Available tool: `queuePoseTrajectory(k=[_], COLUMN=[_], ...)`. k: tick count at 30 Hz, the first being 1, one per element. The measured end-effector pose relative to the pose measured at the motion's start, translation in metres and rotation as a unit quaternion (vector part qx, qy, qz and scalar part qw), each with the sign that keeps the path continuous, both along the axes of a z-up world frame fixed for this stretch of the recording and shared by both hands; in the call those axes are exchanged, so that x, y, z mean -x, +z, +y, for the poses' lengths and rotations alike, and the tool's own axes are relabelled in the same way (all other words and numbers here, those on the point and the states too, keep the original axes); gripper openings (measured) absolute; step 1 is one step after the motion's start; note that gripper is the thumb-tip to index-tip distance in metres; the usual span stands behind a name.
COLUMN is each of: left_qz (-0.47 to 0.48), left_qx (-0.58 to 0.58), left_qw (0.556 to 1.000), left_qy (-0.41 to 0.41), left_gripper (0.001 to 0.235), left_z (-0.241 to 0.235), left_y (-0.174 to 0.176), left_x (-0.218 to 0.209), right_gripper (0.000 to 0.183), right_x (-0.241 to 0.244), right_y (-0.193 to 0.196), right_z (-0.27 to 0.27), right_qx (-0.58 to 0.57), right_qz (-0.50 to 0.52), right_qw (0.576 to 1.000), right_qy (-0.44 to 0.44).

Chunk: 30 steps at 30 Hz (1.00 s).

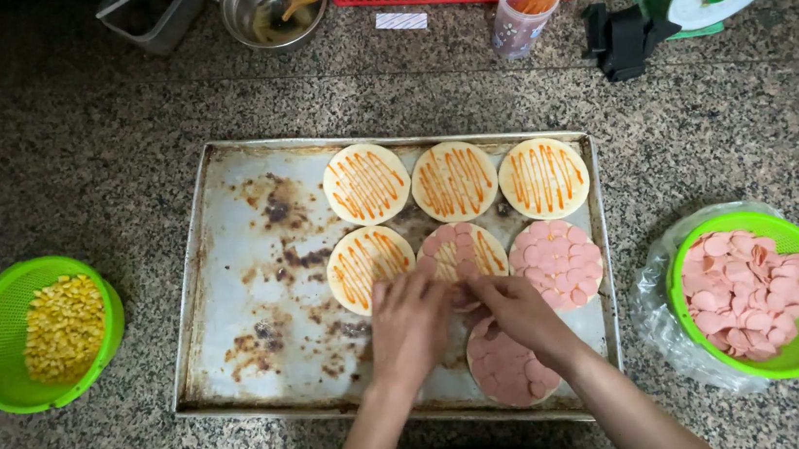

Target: The person places slices of processed meat onto round dough bases arranged on a metal baking tray. The dough bases are already topped with a drizzled sauce. The person uses both hands to pick up the meat slices from a green colander and arrange them on the dough.

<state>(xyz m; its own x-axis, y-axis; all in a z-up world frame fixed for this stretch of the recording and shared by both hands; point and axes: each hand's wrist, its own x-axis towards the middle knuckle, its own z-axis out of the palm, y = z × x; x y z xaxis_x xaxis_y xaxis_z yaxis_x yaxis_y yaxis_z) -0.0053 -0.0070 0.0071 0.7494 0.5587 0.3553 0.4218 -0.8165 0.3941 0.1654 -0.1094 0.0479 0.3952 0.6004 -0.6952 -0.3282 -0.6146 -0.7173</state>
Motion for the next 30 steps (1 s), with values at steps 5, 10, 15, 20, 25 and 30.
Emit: queuePoseTrajectory(k=[5,10,15,20,25,30], left_qz=[0.012,0.011,0.117,0.081,0.082,0.084], left_qx=[0.146,0.261,0.243,0.132,0.095,0.078], left_qw=[0.978,0.955,0.953,0.975,0.978,0.979], left_qy=[0.148,0.142,0.137,0.159,0.169,0.167], left_gripper=[0.014,0.02,0.028,0.022,0.022,0.022], left_z=[0.019,0.016,0.011,0.007,0.01,0.011], left_y=[-0.039,-0.031,-0.023,-0.051,-0.055,-0.068], left_x=[0.018,0.005,-0.007,-0.007,-0.007,-0.009], right_gripper=[0.047,0.043,0.043,0.042,0.042,0.042], right_x=[-0.01,-0.009,-0.012,-0.02,-0.017,-0.017], right_y=[-0.03,-0.012,-0.026,-0.049,-0.043,-0.053], right_z=[-0.011,-0.011,-0.017,-0.025,-0.023,-0.024], right_qx=[-0.04,-0.046,-0.049,-0.053,-0.055,-0.063], right_qz=[-0.003,-0.002,-0.016,-0.011,-0.011,-0.004], right_qw=[0.998,0.996,0.994,0.994,0.993,0.992], right_qy=[-0.047,-0.07,-0.092,-0.098,-0.102,-0.105])
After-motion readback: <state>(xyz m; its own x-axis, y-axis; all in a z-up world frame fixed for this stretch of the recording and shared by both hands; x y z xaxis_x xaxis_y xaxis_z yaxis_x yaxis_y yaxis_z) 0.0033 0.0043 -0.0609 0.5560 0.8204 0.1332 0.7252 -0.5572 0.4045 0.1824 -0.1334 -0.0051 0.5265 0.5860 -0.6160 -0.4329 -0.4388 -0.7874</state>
